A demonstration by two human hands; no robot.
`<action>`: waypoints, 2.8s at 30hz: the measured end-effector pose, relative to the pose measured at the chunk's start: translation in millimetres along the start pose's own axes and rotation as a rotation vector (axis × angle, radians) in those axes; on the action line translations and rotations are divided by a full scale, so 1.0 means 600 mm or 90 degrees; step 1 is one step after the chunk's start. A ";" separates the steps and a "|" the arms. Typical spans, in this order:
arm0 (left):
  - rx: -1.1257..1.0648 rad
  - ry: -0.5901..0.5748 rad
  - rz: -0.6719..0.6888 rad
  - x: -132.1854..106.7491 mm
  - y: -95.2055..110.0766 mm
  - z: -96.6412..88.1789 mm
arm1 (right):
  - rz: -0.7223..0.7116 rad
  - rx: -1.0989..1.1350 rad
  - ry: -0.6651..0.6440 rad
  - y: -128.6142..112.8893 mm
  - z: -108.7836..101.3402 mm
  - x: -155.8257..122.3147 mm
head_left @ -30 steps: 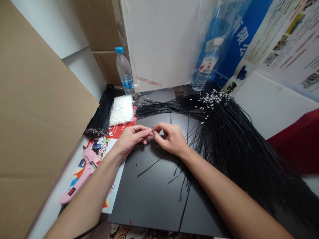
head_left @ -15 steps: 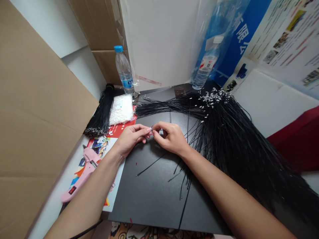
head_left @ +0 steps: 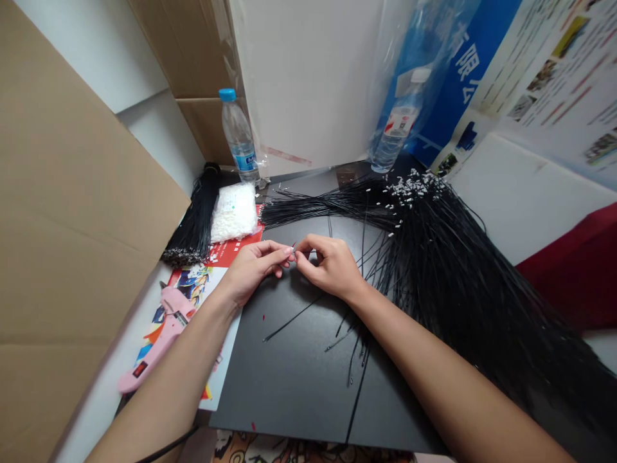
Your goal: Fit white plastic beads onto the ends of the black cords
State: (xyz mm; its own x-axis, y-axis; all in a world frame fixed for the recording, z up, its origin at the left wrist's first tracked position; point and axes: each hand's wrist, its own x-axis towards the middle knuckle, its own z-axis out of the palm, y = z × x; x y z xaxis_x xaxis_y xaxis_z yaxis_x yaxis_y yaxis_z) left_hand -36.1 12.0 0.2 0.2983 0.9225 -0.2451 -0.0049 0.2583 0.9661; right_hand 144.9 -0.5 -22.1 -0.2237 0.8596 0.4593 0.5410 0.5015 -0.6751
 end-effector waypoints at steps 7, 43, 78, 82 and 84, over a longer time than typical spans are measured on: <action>0.000 -0.009 0.010 0.000 -0.001 0.000 | 0.010 0.011 -0.014 -0.001 0.001 0.001; 0.183 0.069 0.168 0.003 -0.020 0.013 | 0.054 0.072 -0.026 -0.008 -0.007 0.004; 0.295 0.068 0.190 -0.003 -0.016 0.011 | 0.087 0.064 -0.031 -0.004 -0.004 0.003; 0.335 0.077 0.193 -0.008 -0.017 0.011 | 0.076 0.051 -0.066 -0.006 -0.006 0.003; 0.342 0.082 0.192 -0.009 -0.016 0.011 | 0.068 0.048 -0.078 -0.004 -0.007 0.003</action>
State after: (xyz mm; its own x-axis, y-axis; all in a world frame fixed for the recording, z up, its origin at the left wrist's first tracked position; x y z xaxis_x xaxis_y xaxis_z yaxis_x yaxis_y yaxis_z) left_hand -31.3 2.7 -7.5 0.2413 0.9680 0.0688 0.4196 -0.1680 0.8920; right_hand 146.5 -0.9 -17.2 -0.2680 0.9115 0.3120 0.5054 0.4088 -0.7599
